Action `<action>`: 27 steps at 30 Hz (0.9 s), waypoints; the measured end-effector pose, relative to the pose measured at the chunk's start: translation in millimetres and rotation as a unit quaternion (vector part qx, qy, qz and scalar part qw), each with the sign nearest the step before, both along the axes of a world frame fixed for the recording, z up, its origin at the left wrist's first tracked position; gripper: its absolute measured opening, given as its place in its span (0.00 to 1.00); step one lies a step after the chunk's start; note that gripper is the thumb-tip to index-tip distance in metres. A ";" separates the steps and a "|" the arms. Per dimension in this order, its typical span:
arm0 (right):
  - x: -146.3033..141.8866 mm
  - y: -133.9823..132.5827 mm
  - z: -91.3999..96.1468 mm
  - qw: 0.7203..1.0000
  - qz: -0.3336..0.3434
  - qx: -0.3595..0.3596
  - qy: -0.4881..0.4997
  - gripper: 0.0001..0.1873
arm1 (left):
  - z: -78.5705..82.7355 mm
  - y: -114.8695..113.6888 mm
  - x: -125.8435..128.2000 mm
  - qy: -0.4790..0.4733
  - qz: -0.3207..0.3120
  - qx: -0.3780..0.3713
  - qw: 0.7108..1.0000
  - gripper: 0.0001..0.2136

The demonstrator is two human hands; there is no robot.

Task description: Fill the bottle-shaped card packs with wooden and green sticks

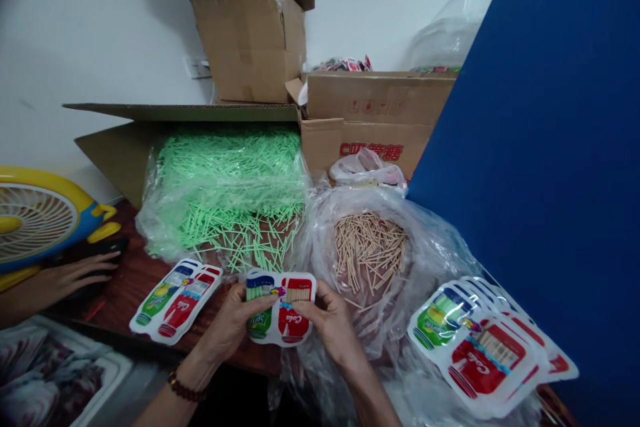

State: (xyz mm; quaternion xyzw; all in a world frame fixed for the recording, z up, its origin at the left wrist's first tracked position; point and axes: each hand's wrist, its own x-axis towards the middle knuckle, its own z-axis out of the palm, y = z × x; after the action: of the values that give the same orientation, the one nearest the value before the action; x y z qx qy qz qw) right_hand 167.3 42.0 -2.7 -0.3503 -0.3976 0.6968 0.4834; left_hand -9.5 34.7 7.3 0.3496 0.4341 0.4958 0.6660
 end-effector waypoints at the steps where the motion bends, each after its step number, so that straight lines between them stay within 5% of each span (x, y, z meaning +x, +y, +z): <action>1: -1.8 -0.3 -0.2 1.000 0.008 -0.009 0.006 0.17 | 0.1 0.2 0.4 0.002 -0.001 0.003 1.000 0.06; 6: -12.2 -0.6 -4.1 0.999 -0.029 -0.007 -0.012 0.13 | -2.9 2.4 1.8 0.025 0.008 0.020 0.999 0.06; 10: -6.9 -3.3 0.1 0.993 -0.052 0.065 -0.089 0.08 | -1.9 1.0 -0.8 0.087 -0.014 0.049 0.995 0.05; 17: 43.9 -28.9 32.1 0.908 -0.098 0.251 -0.321 0.08 | -3.9 -5.0 8.1 0.240 -0.076 0.177 0.952 0.06; 21: 103.8 -47.5 52.2 0.881 -0.210 0.209 -0.369 0.07 | -8.6 -5.6 11.8 0.254 -0.096 0.154 0.950 0.10; 25: 174.3 -51.8 39.0 0.855 -0.365 0.064 -0.363 0.17 | -9.2 -8.0 10.9 0.221 -0.096 0.123 0.963 0.11; 27: 199.9 -51.0 19.6 0.786 -0.428 0.035 -0.445 0.25 | -9.8 -9.4 11.4 0.207 -0.090 0.120 0.967 0.11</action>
State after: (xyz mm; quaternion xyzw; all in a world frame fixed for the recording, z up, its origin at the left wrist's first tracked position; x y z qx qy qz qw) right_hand 367.2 -9.0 16.9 -0.7383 -0.4020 0.1705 0.5140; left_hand 1.9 25.4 -2.5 0.5593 0.4664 0.3992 0.5570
